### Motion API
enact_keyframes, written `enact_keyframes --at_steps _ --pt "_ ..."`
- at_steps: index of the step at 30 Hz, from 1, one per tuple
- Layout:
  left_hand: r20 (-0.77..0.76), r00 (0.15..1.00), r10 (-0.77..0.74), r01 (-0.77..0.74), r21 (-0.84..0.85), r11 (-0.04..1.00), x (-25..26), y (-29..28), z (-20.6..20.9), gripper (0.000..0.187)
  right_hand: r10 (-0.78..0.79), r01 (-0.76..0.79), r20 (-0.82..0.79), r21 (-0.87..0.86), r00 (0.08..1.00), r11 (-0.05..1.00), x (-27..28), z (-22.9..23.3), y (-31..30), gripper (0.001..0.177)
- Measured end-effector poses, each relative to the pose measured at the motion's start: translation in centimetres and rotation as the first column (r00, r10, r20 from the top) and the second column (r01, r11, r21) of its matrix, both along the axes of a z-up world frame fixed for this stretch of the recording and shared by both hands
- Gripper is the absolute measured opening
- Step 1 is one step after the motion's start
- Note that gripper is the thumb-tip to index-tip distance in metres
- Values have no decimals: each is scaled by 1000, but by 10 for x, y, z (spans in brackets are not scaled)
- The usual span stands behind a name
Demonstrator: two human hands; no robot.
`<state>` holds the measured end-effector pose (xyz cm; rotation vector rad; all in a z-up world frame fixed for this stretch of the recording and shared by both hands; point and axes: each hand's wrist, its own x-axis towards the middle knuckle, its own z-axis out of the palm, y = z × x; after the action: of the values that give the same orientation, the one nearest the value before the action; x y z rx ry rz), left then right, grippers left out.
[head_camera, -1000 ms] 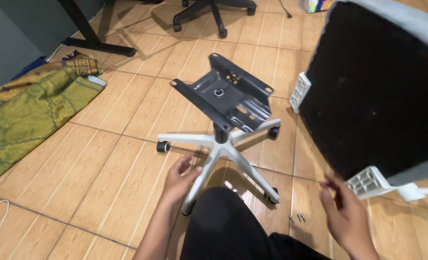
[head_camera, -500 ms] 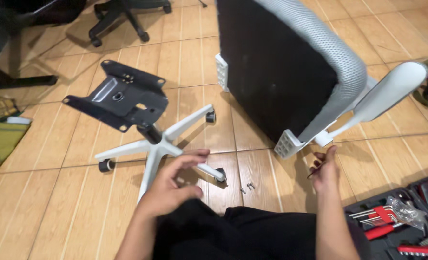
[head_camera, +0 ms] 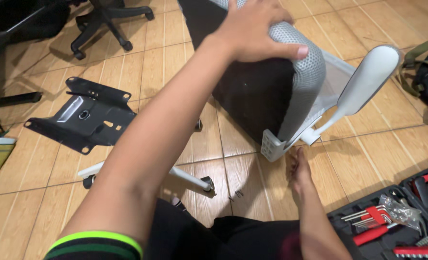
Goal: The person disassembles an office chair by removing screws from the base and backrest using a hex key and screwdriver. The chair is taken apart into separate components.
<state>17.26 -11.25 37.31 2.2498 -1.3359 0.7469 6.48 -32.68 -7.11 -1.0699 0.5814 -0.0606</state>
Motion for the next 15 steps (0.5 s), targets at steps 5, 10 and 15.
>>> enact_keyframes --at_steps 5,10,15 --pt "1 996 85 -85 -61 994 32 -6 -30 81 239 148 251 -914 938 378 -5 46 34 103" --pt "126 989 72 -50 -165 985 29 -31 -46 92 33 143 174 -890 984 433 -24 56 50 70" --pt "311 945 104 14 -355 935 15 -109 -57 96 -193 229 147 -818 970 528 4 19 1 42"
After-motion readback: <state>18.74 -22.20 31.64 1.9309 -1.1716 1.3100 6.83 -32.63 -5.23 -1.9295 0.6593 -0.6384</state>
